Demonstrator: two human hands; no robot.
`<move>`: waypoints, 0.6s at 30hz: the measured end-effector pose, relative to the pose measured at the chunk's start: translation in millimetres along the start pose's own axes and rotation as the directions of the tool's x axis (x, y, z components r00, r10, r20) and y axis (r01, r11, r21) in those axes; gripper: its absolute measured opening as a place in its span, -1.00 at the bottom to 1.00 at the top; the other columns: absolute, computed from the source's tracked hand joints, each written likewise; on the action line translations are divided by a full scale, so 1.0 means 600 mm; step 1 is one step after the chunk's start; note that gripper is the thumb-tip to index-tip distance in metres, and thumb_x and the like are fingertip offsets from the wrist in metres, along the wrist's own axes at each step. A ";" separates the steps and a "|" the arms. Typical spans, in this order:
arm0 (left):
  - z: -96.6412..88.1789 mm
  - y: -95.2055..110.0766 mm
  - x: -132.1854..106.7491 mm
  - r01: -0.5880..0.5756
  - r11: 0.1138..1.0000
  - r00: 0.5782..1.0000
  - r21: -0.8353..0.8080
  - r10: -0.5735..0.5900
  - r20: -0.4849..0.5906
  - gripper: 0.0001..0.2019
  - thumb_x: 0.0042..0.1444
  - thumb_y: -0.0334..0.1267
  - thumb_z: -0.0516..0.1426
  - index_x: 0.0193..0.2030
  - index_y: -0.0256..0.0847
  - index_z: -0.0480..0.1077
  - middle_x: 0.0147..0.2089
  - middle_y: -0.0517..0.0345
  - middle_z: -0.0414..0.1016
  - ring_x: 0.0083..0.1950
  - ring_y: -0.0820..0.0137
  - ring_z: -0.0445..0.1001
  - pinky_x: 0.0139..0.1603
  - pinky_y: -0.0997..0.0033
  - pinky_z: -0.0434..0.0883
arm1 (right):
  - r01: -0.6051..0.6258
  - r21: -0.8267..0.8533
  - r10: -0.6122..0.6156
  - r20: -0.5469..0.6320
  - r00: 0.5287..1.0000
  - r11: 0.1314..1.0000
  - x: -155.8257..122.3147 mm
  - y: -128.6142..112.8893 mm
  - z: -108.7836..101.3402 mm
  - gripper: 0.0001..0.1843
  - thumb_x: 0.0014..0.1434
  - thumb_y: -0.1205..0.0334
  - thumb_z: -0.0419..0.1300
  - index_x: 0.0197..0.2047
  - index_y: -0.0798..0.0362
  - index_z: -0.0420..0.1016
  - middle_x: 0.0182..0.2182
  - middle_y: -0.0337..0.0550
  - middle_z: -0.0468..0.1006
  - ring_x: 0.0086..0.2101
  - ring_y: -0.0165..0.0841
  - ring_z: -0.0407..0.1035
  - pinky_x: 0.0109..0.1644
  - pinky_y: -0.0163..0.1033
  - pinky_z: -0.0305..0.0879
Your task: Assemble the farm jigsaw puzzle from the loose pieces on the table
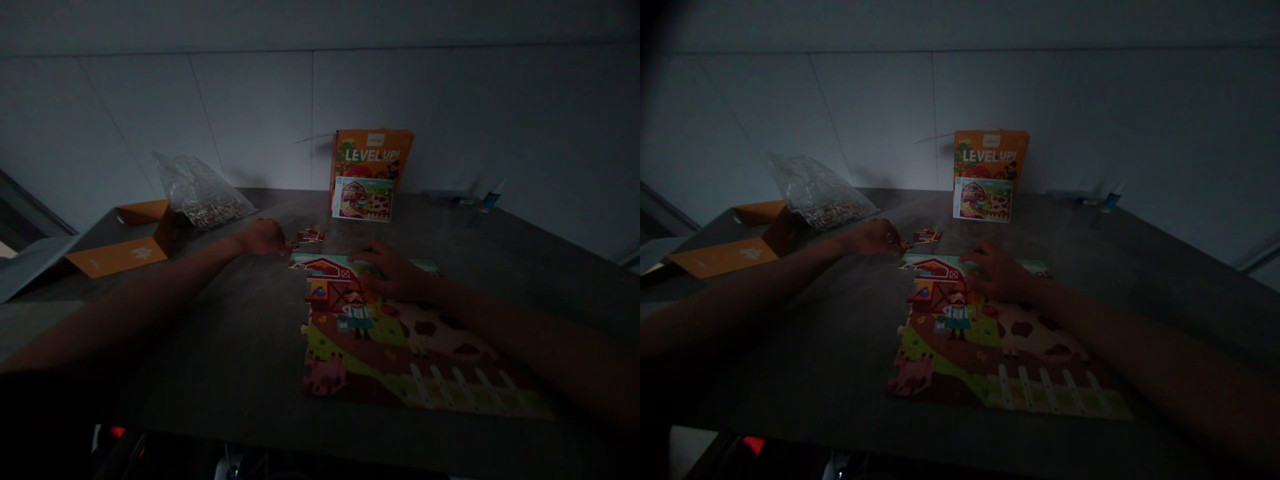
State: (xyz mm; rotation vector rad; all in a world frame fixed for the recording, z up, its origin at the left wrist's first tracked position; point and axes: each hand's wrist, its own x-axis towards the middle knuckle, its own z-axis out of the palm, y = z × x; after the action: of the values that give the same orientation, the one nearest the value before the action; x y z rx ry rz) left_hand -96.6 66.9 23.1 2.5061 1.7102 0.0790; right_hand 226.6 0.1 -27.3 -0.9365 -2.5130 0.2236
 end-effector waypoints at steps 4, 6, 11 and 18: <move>-0.005 0.003 -0.004 -0.015 0.999 1.000 -0.040 0.015 -0.003 -0.78 -0.10 -0.12 0.24 -0.35 -0.18 0.60 -0.35 0.08 0.60 -0.24 0.23 0.54 -0.14 0.38 0.36 | 0.010 0.009 -0.010 -0.014 1.000 1.000 0.000 0.000 0.000 -0.48 0.26 -0.06 0.10 0.15 0.07 0.45 0.00 0.14 0.37 -0.02 -0.07 0.32 0.11 0.14 0.29; -0.005 0.004 -0.005 -0.007 0.999 0.999 -0.054 0.005 -0.034 -0.76 -0.15 -0.12 0.27 -0.33 -0.19 0.57 -0.34 0.09 0.59 -0.24 0.23 0.54 -0.18 0.39 0.37 | 0.015 0.014 -0.015 -0.014 1.000 1.000 0.000 -0.001 0.000 -0.50 0.25 -0.05 0.11 0.15 0.06 0.45 -0.02 0.13 0.38 -0.03 -0.06 0.32 0.09 0.14 0.30; 0.004 -0.002 -0.001 -0.075 0.981 0.992 -0.181 0.056 -0.112 -0.69 -0.08 -0.20 0.23 -0.15 -0.22 0.46 -0.28 0.07 0.58 -0.27 0.27 0.53 -0.30 0.42 0.38 | 0.008 0.014 -0.008 -0.007 1.000 1.000 0.000 -0.002 -0.001 -0.51 0.25 -0.02 0.12 0.15 0.06 0.44 0.00 0.13 0.36 -0.02 -0.07 0.32 0.11 0.13 0.30; 0.002 -0.024 0.011 -0.062 0.939 0.980 -0.339 -0.006 -0.198 -0.58 -0.06 -0.37 0.10 0.01 -0.30 0.41 -0.22 -0.05 0.60 -0.23 0.28 0.55 -0.24 0.37 0.44 | 0.009 -0.003 -0.009 0.004 1.000 1.000 0.001 -0.003 -0.001 -0.49 0.26 -0.05 0.09 0.14 0.09 0.44 -0.01 0.14 0.36 -0.02 -0.08 0.32 0.10 0.13 0.31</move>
State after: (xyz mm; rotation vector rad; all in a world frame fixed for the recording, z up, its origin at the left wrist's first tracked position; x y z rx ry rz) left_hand -107.2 77.8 19.9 2.3224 1.5605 0.5937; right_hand 225.6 -0.6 -25.9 -0.9266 -2.5213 0.2187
